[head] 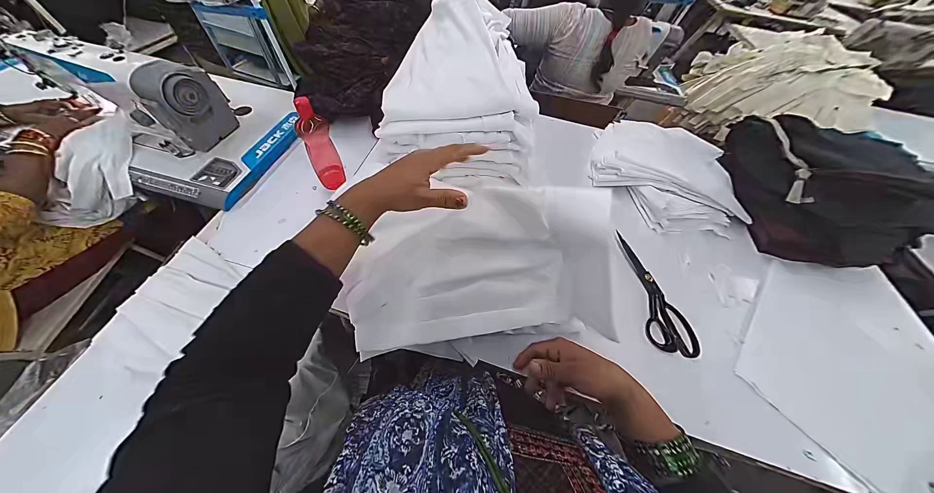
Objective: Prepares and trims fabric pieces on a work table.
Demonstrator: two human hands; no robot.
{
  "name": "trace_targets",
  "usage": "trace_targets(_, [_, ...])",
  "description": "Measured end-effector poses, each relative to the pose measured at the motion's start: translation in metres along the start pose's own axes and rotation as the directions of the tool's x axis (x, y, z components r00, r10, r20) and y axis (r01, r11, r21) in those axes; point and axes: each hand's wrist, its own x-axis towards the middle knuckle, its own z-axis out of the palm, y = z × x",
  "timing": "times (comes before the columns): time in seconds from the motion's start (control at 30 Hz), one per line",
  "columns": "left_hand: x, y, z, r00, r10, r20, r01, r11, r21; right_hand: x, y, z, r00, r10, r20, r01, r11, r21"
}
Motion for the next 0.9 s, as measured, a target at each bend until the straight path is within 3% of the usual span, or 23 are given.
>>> trace_targets(0.07, [0.005, -0.054, 0.042, 0.928, -0.335, 0.164, 0.330, 0.942, 0.055, 0.021, -0.003, -0.001, 0.993, 0.002, -0.117, 0.010, 0.994, 0.106])
trace_targets(0.1, [0.006, -0.069, 0.070, 0.877, -0.414, 0.245, 0.407, 0.910, 0.079, 0.034, -0.011, -0.002, 0.977, -0.055, -0.207, 0.090, 0.983, 0.162])
trace_targets(0.17, [0.012, -0.063, 0.120, 0.843, -0.421, 0.336, 0.427, 0.902, 0.059, 0.061, -0.026, -0.003, 0.891, -0.248, -0.381, 0.336, 0.924, 0.185])
trace_targets(0.23, [0.025, -0.035, 0.136, 0.853, -0.369, 0.369, 0.395, 0.919, 0.007, 0.078, -0.030, -0.004, 0.737, -0.470, -0.485, 0.552, 0.833, 0.031])
trace_targets(0.3, [0.036, -0.011, 0.124, 0.874, -0.346, 0.340, 0.360, 0.933, 0.025, 0.069, -0.019, -0.012, 0.619, -0.609, -0.497, 0.572, 0.782, -0.246])
trace_targets(0.37, [0.046, 0.013, 0.091, 0.941, -0.289, 0.176, 0.264, 0.952, 0.155, 0.047, 0.003, -0.030, 0.559, -0.646, -0.520, 0.441, 0.762, -0.474])
trace_targets(0.43, [0.052, 0.034, 0.050, 0.984, -0.088, -0.157, 0.134, 0.939, 0.318, 0.031, 0.040, -0.042, 0.492, -0.614, -0.618, 0.327, 0.788, -0.522])
trace_targets(0.5, [0.070, 0.055, -0.003, 0.914, 0.026, -0.404, 0.169, 0.881, 0.441, 0.025, 0.066, -0.048, 0.336, -0.635, -0.696, 0.283, 0.773, -0.568])
trace_targets(0.6, [0.127, 0.060, -0.078, 0.786, -0.167, -0.596, 0.438, 0.831, 0.344, 0.031, 0.072, -0.056, 0.246, -0.638, -0.730, 0.318, 0.764, -0.561])
trace_targets(0.67, [0.180, 0.025, -0.106, 0.686, -0.314, -0.657, 0.594, 0.762, 0.257, 0.037, 0.068, -0.063, 0.222, -0.626, -0.747, 0.301, 0.773, -0.558])
trace_targets(0.73, [0.218, -0.033, -0.104, 0.651, -0.409, -0.640, 0.690, 0.671, 0.272, 0.038, 0.064, -0.069, 0.207, -0.587, -0.783, 0.264, 0.804, -0.533])
trace_targets(0.83, [0.223, -0.136, -0.049, 0.676, -0.499, -0.541, 0.722, 0.597, 0.351, 0.040, 0.061, -0.072, 0.206, -0.524, -0.826, 0.285, 0.840, -0.462])
trace_targets(0.9, [0.215, -0.164, -0.023, 0.637, -0.629, -0.446, 0.770, 0.556, 0.314, 0.039, 0.059, -0.075, 0.225, -0.513, -0.828, 0.333, 0.839, -0.429])
